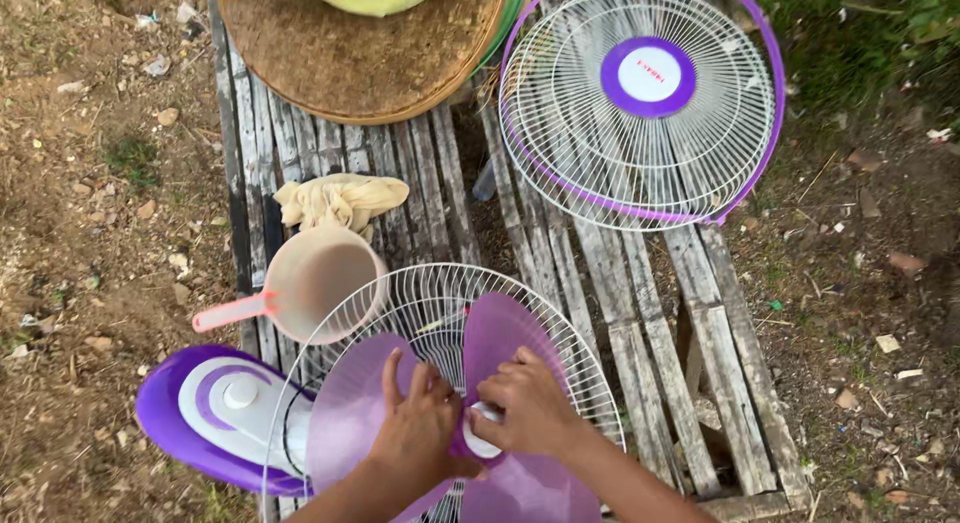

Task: The person services a desk fan on a wooden pallet table. They wipe the purple fan blades with a cloth, detach the blade assembly from the motor hub, brush the hub and the purple guard ring with a brush, then reattach the blades and the front guard and press the hub cap back into place.

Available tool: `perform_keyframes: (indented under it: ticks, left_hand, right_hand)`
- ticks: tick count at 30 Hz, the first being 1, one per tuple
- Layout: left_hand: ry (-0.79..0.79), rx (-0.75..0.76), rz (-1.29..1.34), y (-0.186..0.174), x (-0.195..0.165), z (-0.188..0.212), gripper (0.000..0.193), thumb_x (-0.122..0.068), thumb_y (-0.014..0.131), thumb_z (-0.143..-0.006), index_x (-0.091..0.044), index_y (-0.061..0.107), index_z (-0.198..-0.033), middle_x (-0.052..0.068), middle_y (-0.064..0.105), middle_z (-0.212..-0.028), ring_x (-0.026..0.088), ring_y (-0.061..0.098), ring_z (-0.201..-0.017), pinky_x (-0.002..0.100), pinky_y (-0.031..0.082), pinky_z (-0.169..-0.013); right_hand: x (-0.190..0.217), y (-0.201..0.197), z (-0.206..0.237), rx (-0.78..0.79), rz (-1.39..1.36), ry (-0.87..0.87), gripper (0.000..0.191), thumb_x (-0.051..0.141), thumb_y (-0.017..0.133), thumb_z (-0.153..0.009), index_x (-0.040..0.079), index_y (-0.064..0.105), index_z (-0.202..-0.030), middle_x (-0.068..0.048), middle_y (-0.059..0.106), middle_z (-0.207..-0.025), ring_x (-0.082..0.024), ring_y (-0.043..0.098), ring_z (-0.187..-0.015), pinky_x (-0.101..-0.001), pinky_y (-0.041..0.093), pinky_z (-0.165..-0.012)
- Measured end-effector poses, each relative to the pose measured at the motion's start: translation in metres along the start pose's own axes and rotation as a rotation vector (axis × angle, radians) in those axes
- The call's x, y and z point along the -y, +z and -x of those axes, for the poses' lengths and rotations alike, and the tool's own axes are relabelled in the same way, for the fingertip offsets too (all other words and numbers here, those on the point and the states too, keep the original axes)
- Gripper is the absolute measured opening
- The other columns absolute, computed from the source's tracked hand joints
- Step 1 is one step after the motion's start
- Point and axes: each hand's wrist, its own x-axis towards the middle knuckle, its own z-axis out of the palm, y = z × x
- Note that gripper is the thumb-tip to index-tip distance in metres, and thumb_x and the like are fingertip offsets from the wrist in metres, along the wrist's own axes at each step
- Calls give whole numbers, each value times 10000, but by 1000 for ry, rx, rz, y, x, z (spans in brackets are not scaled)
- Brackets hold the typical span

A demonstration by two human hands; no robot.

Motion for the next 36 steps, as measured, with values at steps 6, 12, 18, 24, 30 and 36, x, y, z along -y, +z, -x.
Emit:
perform_keyframes:
  ticks: [6, 12, 18, 24, 30, 36]
  left_hand:
    - [-66, 361, -75, -39, -12, -16, 888, -713, 814, -696, -55, 610, -1257, 106, 615, -1211, 279, 453, -1307, 664, 189, -1172]
    - [-88, -300, 374, -76, 25, -132, 497, -518, 726, -849, -113, 770, -1134, 144, 770, -1027, 297, 745, -961, 410, 588, -855]
    - [-495, -406, 1125, -38, 71, -293, 392, -316, 644, -948, -82, 715, -1254, 122, 708, -1276, 248, 643, -1169, 414, 479, -1011]
    - [-638, -401, 1688, 14, 82, -383, 489, -342, 506, -1030, -98, 560, -1450, 71, 616, -1295, 212, 505, -992, 409, 444, -878]
    - [-759, -375, 1710, 15, 75, -405, 490, -374, 449, -1034, -124, 501, -1452, 28, 638, -1184, 147, 559, -985, 344, 495, -866]
    - [-757, -347, 1912, 2, 65, -400, 511, -434, 421, -1061, -71, 507, -1410, 56, 633, -1127, 158, 569, -916, 360, 508, -886]
  right_hand:
    - [-91, -63, 14, -422, -227, 551, 53, 38, 689, -885, 87, 689, -907, -21, 732, -849, -121, 672, -751, -269, 564, -606]
    - [-243, -162, 66, -783, -188, 851, 152, 113, 579, -1035, 64, 605, -1178, -79, 681, -1101, -145, 611, -947, -320, 522, -844]
    - [-322, -191, 89, -863, -414, 1063, 223, 232, 535, -1062, 108, 605, -1234, -33, 661, -1187, -145, 566, -986, -298, 467, -845]
    - [-344, -196, 93, -856, -544, 1240, 295, 309, 469, -1052, 127, 579, -1257, -19, 649, -1166, -133, 583, -990, -330, 455, -790]
    - [-369, -209, 74, -852, -575, 1256, 312, 264, 440, -1039, 109, 604, -1254, -41, 654, -1140, -143, 588, -969, -334, 461, -771]
    - [-373, -206, 52, -873, -570, 1282, 306, 250, 425, -1047, 89, 610, -1231, -33, 664, -1108, -119, 577, -930, -307, 455, -751]
